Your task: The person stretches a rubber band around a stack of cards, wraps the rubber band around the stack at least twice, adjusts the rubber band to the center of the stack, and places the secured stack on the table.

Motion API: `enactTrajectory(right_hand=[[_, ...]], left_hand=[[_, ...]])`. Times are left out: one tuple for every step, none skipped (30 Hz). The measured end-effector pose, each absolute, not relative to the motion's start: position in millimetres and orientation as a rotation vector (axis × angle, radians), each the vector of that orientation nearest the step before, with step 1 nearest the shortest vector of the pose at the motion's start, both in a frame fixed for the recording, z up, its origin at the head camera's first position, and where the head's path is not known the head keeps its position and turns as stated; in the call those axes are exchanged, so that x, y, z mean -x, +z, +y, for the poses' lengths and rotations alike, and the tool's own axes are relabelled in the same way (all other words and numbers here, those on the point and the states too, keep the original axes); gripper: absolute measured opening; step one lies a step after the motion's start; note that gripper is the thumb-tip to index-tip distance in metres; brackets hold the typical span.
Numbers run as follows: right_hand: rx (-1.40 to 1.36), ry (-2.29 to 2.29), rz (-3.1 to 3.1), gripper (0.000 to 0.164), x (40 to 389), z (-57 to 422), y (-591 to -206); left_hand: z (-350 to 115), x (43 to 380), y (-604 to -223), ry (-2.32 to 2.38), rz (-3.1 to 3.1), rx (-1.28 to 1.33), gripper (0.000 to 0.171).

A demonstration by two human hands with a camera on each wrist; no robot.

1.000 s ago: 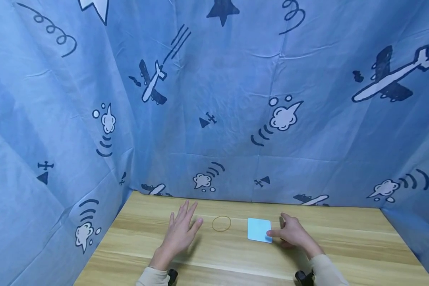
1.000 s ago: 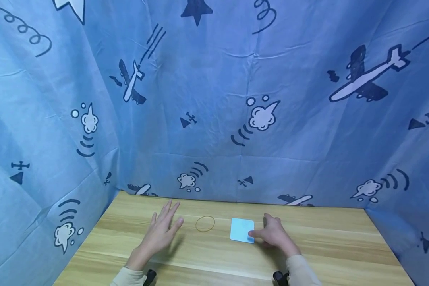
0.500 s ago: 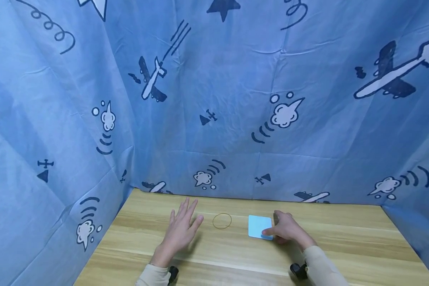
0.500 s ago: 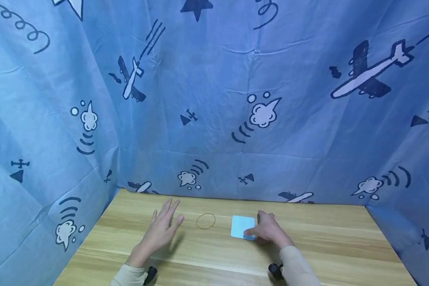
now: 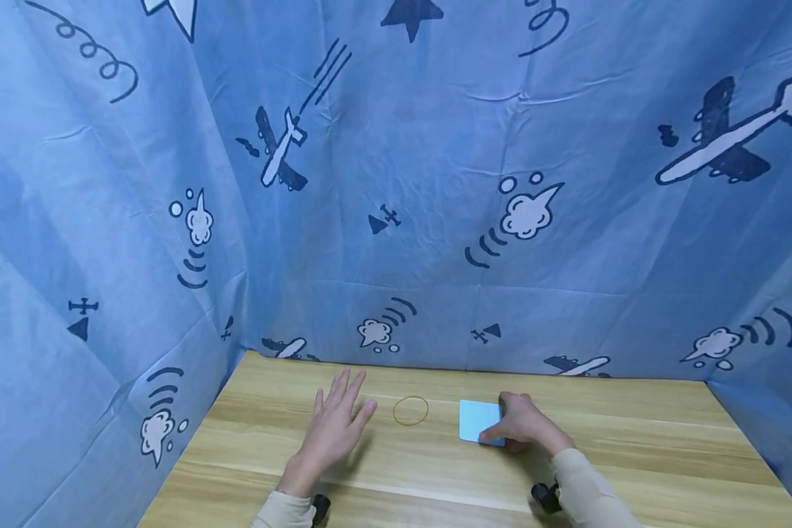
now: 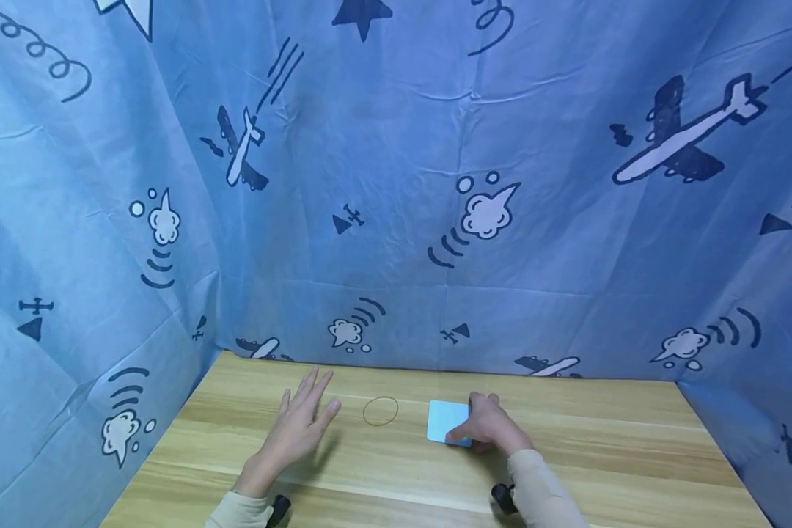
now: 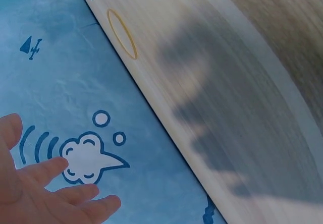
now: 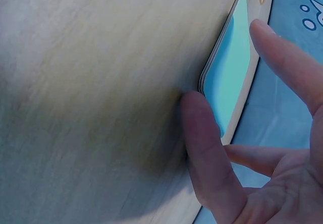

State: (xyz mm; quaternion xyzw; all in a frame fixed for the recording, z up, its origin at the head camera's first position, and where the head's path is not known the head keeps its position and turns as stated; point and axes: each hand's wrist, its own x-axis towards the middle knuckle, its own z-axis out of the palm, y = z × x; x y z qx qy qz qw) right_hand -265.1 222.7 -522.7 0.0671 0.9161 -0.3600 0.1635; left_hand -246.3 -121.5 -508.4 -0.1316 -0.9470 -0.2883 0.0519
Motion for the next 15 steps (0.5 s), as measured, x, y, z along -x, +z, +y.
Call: enactTrajectory(right_hand=[[-0.194, -1.020, 2.612, 0.101, 265.1, 222.3, -522.4], [-0.191, -1.015, 2.611, 0.101, 264.8, 222.1, -522.0], [-0.190, -1.019, 2.607, 0.101, 264.6, 221.6, -521.6], [-0.183, -1.022, 2.604, 0.100, 264.1, 221.2, -520.9], [-0.180, -1.028, 2.602, 0.100, 264.0, 220.7, -520.6], [-0.174, -1.033, 2.599, 0.100, 263.6, 220.0, -519.7], [-0.171, -1.031, 2.599, 0.100, 263.7, 219.7, -519.8], [-0.165, -1.027, 2.599, 0.100, 263.8, 219.2, -519.7], [-0.164, -1.023, 2.598, 0.101, 264.3, 218.6, -520.0], [-0.159, -1.013, 2.600, 0.101, 264.6, 218.1, -520.1], [-0.158, -1.002, 2.602, 0.101, 265.3, 217.8, -520.8], [-0.153, -0.993, 2.604, 0.102, 265.8, 217.3, -520.6], [-0.149, -0.987, 2.605, 0.102, 266.8, 217.0, -521.4], [-0.147, -0.984, 2.607, 0.101, 267.4, 216.5, -521.2], [-0.150, -0.987, 2.607, 0.101, 268.3, 216.2, -521.6]], left_hand=[[-121.1, 246.4, -508.1, -0.880, -2.882, 0.402, 0.063], [-120.7, 246.6, -508.0, -0.881, -2.881, 0.403, 0.063], [-120.2, 246.8, -507.9, -0.882, -2.879, 0.405, 0.062], [-119.8, 247.0, -507.8, -0.878, -2.878, 0.406, 0.062], [-119.3, 247.2, -507.9, -0.879, -2.876, 0.407, 0.061], [-118.9, 247.2, -507.8, -0.883, -2.873, 0.408, 0.061], [-118.6, 247.2, -508.0, -0.885, -2.873, 0.407, 0.061], [-118.4, 247.2, -508.3, -0.878, -2.875, 0.404, 0.061], [-118.1, 246.9, -508.4, -0.877, -2.876, 0.403, 0.062], [-118.0, 246.7, -508.6, -0.874, -2.878, 0.401, 0.062], [-117.8, 246.6, -508.9, -0.875, -2.878, 0.400, 0.062], [-117.8, 246.4, -509.0, -0.872, -2.880, 0.399, 0.063], [-117.6, 246.3, -509.2, -0.869, -2.879, 0.400, 0.063], [-117.4, 246.3, -509.2, -0.867, -2.875, 0.402, 0.063], [-117.2, 246.4, -509.1, -0.870, -2.870, 0.406, 0.064]])
